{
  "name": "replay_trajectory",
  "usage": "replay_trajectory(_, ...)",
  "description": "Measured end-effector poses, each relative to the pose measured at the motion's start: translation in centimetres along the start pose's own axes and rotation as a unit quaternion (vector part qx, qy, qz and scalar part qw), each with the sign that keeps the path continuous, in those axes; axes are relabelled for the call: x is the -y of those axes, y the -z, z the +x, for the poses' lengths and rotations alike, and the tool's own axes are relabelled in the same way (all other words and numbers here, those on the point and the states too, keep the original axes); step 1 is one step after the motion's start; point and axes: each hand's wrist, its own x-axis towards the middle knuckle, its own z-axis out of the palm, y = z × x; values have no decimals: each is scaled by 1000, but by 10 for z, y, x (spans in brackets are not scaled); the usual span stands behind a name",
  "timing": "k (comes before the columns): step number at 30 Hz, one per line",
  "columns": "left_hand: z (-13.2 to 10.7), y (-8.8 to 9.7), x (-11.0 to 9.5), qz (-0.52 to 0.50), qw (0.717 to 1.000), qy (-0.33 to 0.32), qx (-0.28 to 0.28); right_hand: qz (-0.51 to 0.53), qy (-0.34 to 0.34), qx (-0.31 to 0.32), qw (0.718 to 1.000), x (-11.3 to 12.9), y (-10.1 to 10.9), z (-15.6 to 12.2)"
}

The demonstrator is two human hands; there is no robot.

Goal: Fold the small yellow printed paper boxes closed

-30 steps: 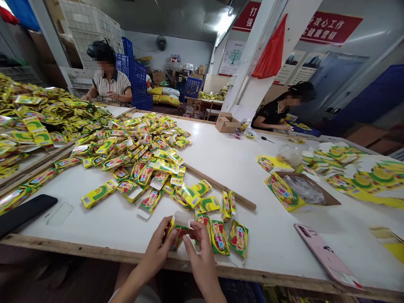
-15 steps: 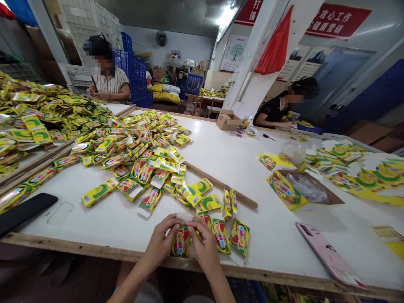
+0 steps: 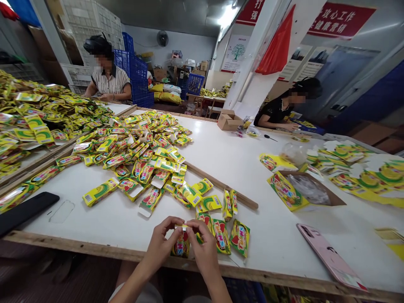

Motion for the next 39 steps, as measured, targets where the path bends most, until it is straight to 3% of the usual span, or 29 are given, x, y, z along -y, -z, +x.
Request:
replay_trajectory(6, 9, -2, 1, 23, 999, 14, -27, -13, -41, -6, 999, 1, -4, 8)
replay_trajectory(14, 1, 6, 13, -5, 999, 31, 15, 15, -43, 4, 999, -13, -5, -5)
replay_trajectory(24, 13, 3, -2, 15, 997, 70, 2, 19, -43, -7, 999, -10, -10, -6)
replay_trajectory(33, 23, 6, -3, 16, 996, 80, 37, 19, -51, -9, 998, -16, -12, -8)
replay_trajectory(39, 16, 9, -3, 14, 996, 75, 53, 26, -52, -12, 998, -16, -13, -10)
